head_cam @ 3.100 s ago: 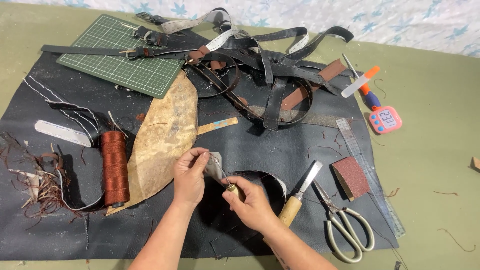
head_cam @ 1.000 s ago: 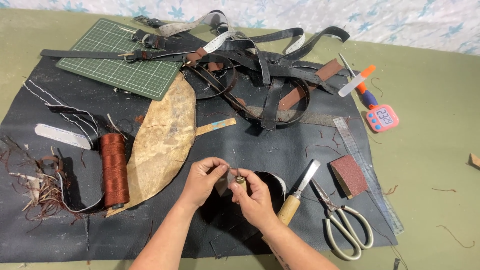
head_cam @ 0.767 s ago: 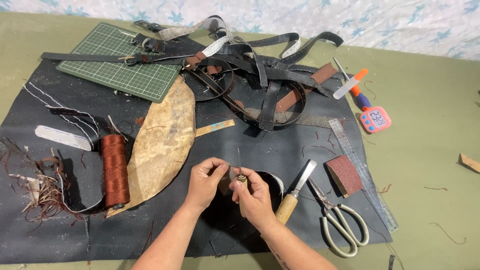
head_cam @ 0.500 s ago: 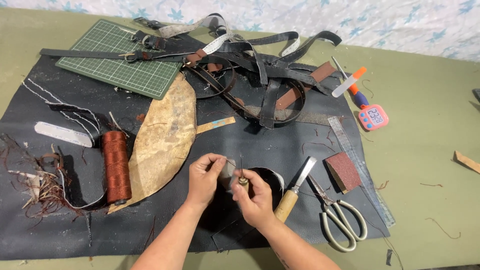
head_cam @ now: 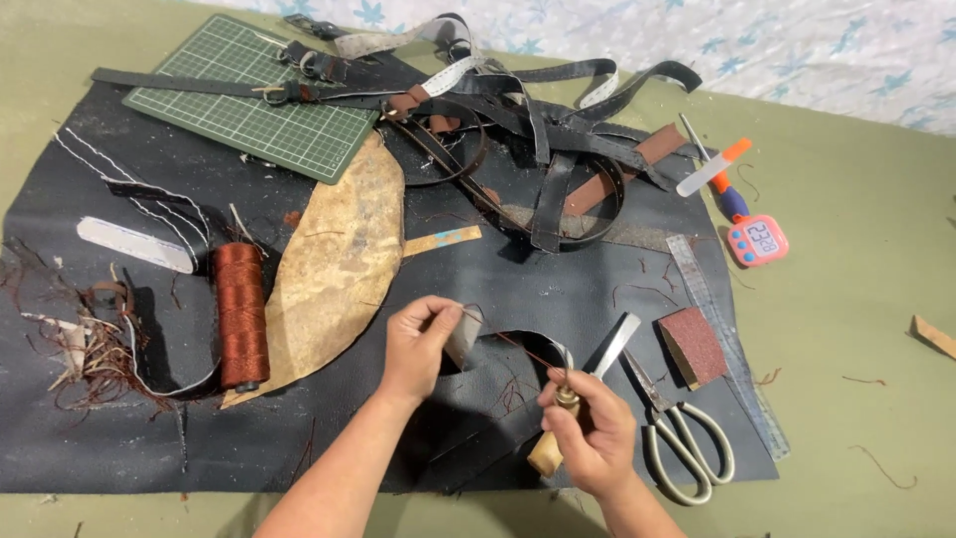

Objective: Hand-sewing a leather strap using an awl and thread on a workshop bench.

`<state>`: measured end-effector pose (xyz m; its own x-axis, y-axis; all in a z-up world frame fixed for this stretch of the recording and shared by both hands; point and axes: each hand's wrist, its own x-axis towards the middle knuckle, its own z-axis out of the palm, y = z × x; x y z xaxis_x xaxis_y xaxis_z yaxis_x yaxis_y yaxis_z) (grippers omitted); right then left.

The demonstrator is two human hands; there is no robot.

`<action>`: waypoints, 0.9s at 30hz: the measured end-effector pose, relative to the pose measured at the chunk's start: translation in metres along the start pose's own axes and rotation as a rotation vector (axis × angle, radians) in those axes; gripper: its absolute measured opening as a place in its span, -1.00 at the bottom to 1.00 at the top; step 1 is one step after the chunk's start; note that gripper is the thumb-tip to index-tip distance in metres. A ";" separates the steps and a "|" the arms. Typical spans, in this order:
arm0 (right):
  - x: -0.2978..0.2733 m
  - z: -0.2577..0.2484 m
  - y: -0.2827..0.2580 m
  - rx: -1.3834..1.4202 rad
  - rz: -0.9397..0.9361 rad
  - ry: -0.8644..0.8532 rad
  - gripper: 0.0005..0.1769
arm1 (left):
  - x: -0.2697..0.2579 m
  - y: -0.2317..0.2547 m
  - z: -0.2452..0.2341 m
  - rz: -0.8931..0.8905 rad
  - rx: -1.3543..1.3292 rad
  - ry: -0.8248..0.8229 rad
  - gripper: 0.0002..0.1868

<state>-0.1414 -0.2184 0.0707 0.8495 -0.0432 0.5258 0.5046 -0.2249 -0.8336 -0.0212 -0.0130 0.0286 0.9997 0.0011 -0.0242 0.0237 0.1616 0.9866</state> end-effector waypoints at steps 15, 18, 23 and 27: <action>0.005 0.011 -0.029 -0.597 0.373 -0.950 -0.57 | 0.016 -0.008 -0.031 0.054 -0.743 -0.478 -0.85; -0.005 -0.020 -0.012 -0.715 0.490 -0.846 -0.49 | 0.014 0.000 -0.031 0.057 -0.704 -0.522 -0.88; 0.017 -0.065 -0.036 -0.609 0.801 -0.601 -0.75 | 0.012 0.001 -0.031 0.032 -0.637 -0.525 -0.90; 0.023 -0.081 -0.030 -0.437 0.668 0.054 -0.93 | 0.013 -0.008 -0.031 -0.038 -0.659 -0.533 -0.90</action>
<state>-0.1496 -0.2919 0.1218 0.9365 -0.3478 -0.0444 -0.2240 -0.4959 -0.8390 -0.0081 0.0167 0.0154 0.8709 -0.4545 0.1868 0.2149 0.6941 0.6870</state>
